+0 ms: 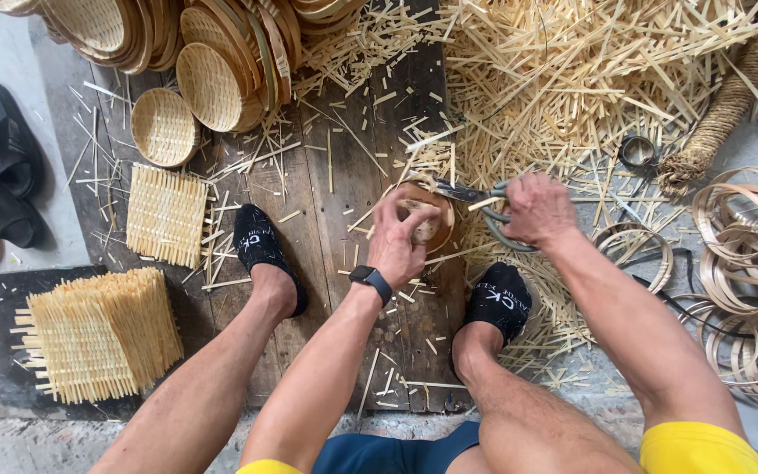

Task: The person sits on the floor assembling woven bamboo basket lids. They fit a round woven bamboo disc into a wooden rim, press it in place, trim excess material with scissors, and place finished pieces onto a growing stack of completed baskets.

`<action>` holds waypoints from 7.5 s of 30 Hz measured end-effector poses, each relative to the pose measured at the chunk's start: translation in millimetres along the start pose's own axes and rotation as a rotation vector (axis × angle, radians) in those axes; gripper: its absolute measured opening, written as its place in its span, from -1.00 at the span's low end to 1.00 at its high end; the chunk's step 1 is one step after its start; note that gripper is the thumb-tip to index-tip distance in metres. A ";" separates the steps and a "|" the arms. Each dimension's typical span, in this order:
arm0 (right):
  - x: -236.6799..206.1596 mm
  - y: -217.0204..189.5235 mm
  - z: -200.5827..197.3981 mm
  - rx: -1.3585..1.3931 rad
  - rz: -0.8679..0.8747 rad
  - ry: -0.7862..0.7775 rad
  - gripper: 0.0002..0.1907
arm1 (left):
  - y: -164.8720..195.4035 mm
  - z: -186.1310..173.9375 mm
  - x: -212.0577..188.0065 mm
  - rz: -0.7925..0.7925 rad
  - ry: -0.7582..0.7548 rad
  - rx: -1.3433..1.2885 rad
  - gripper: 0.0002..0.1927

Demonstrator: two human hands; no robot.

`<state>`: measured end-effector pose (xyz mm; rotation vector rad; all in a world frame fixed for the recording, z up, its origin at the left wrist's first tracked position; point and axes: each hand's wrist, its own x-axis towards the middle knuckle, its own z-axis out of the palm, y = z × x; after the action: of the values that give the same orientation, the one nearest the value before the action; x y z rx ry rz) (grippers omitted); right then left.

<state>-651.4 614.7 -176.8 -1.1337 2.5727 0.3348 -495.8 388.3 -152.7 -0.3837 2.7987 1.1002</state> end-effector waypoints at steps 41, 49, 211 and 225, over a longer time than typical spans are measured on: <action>9.5 -59.8 -38.6 1.677 0.647 -0.296 -0.75 | -41.4 -8.6 80.9 -0.774 -0.298 -0.296 -0.72; -42.4 -77.0 -36.5 2.341 0.582 -0.342 -0.77 | -48.9 11.4 -10.5 -0.926 -0.141 -1.364 -0.77; 3.2 -108.7 -5.2 1.823 0.413 0.122 -0.70 | -88.4 -51.9 -4.6 -0.673 0.085 -0.877 -0.65; -111.8 -23.0 61.8 1.317 0.891 0.652 -0.75 | -78.2 -43.6 -39.6 -0.643 0.109 -0.727 -0.43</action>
<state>-551.4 695.4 -194.6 0.4639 2.6379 -1.5373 -436.7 311.1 -164.3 -1.3082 1.9620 1.8625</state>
